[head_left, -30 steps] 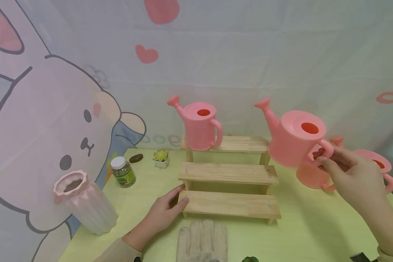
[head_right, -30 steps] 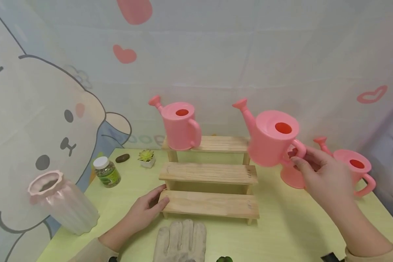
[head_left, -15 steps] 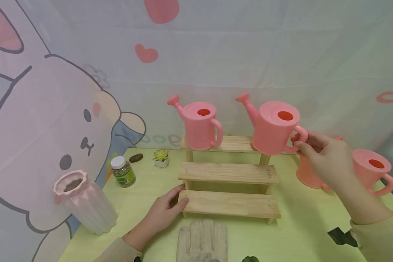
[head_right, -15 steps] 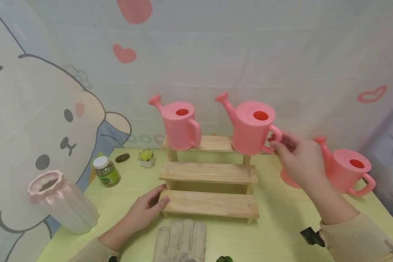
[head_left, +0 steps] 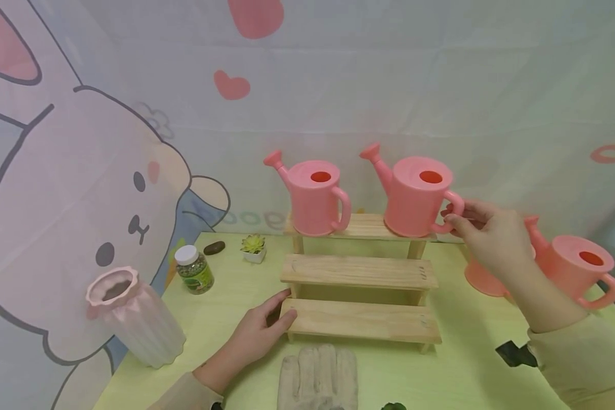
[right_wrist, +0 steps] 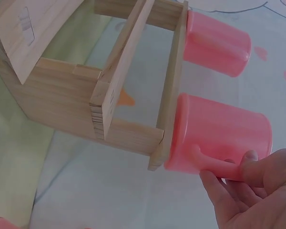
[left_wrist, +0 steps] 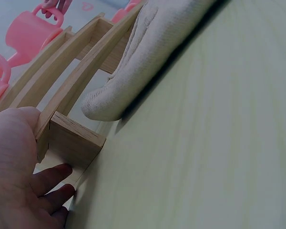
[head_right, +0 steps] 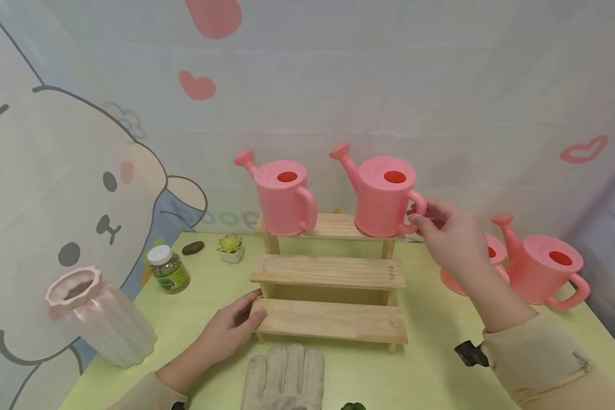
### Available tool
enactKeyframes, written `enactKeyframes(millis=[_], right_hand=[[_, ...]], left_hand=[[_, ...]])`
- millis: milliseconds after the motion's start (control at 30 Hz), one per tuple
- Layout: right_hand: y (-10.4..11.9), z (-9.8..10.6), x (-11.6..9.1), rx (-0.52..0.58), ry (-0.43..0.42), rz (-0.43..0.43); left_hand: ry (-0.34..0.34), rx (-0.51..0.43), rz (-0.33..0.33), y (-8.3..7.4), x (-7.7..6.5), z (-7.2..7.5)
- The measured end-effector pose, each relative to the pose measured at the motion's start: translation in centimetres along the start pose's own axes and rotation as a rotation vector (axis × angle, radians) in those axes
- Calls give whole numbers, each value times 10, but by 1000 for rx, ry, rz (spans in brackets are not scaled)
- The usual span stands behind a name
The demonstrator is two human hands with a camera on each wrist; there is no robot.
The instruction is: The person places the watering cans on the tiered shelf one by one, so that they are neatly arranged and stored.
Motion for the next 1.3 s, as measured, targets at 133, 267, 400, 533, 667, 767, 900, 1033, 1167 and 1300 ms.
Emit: enactKeyframes(millis=[133,267,400,533,667,767,900,1033,1167,1300], right_hand=[[-2,-2,2,-51,19,-18],[-4,-5,4,-23,31,-30],[-5,-8,4,22,34,-44],[-2,-9,4,16,30,-30],[2,-10,5,8,20,-11],[3,-11,5,4,12,-4],[4,-12,5,8,7,8],[4,-13,4,32,9,12],[2,-13,3,39,15,7],[-3,-13,2,67,28,7]], left_hand=[[4,-2,1,0,0,0],[4,-1,4,-1,0,0],[4,-3,6,-3,-1,0],[2,-4,13,-4,-1,0],[2,-5,17,-3,-1,1],[5,-6,15,-2,-1,0],[10,-9,15,-1,-1,0],[15,-14,18,-1,-1,0],[15,-12,22,0,-1,0],[14,-11,21,-1,-1,0]])
Point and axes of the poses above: each hand's wrist, its own x-axis towards the middle knuckle, its own z-axis out of the back of the hand, y = z × x, the point moved 7 cm from there along x, towards the middle knuckle, and after that the axes turned 9 degrees about z, right-handed, at the moved point
